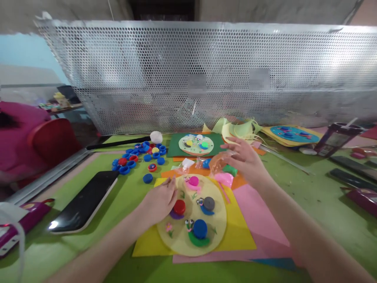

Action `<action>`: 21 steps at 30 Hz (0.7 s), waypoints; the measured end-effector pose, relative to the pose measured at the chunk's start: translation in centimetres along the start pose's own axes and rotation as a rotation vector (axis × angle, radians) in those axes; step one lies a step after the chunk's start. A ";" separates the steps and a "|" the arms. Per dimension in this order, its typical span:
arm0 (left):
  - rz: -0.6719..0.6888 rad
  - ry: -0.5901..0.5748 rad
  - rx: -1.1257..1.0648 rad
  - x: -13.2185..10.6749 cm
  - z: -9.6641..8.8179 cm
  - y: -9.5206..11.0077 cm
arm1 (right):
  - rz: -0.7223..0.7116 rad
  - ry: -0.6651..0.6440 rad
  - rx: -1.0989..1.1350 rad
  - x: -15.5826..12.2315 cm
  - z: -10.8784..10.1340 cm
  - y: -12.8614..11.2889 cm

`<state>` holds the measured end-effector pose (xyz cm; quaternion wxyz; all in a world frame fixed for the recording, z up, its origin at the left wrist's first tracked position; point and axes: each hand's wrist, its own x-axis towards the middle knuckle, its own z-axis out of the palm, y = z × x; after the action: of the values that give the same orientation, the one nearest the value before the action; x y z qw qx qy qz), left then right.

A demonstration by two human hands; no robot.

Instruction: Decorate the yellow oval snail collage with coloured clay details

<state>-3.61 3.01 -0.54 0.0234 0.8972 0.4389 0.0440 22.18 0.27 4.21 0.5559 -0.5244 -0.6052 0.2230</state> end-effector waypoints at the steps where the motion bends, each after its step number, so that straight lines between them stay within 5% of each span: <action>1: -0.019 0.001 -0.014 -0.1 0.1 0.0 | 0.016 -0.049 0.092 -0.4 0.4 -0.6; 5: -0.057 0.035 -0.066 -0.6 0.3 0.3 | 0.122 -0.272 0.572 -2.1 1.6 -2.6; 8: -0.054 0.110 -0.099 -0.7 0.0 0.7 | 0.198 -0.458 0.658 -3.2 2.2 -3.8; 14: 0.313 0.648 -0.430 -2.2 -2.0 2.1 | 0.296 -0.744 0.452 -4.6 2.6 -5.1; 16: 0.321 0.664 -0.546 -2.9 -2.3 2.5 | 0.301 -0.764 0.434 -4.7 2.7 -5.2; 21: 0.274 0.487 -0.733 -2.8 -2.3 2.7 | 0.290 -0.749 0.486 -4.6 3.3 -4.5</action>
<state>-3.40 -0.84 1.81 0.2293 0.8430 0.2646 0.4083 16.68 -4.33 5.05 0.3689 -0.3415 -0.6149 0.6076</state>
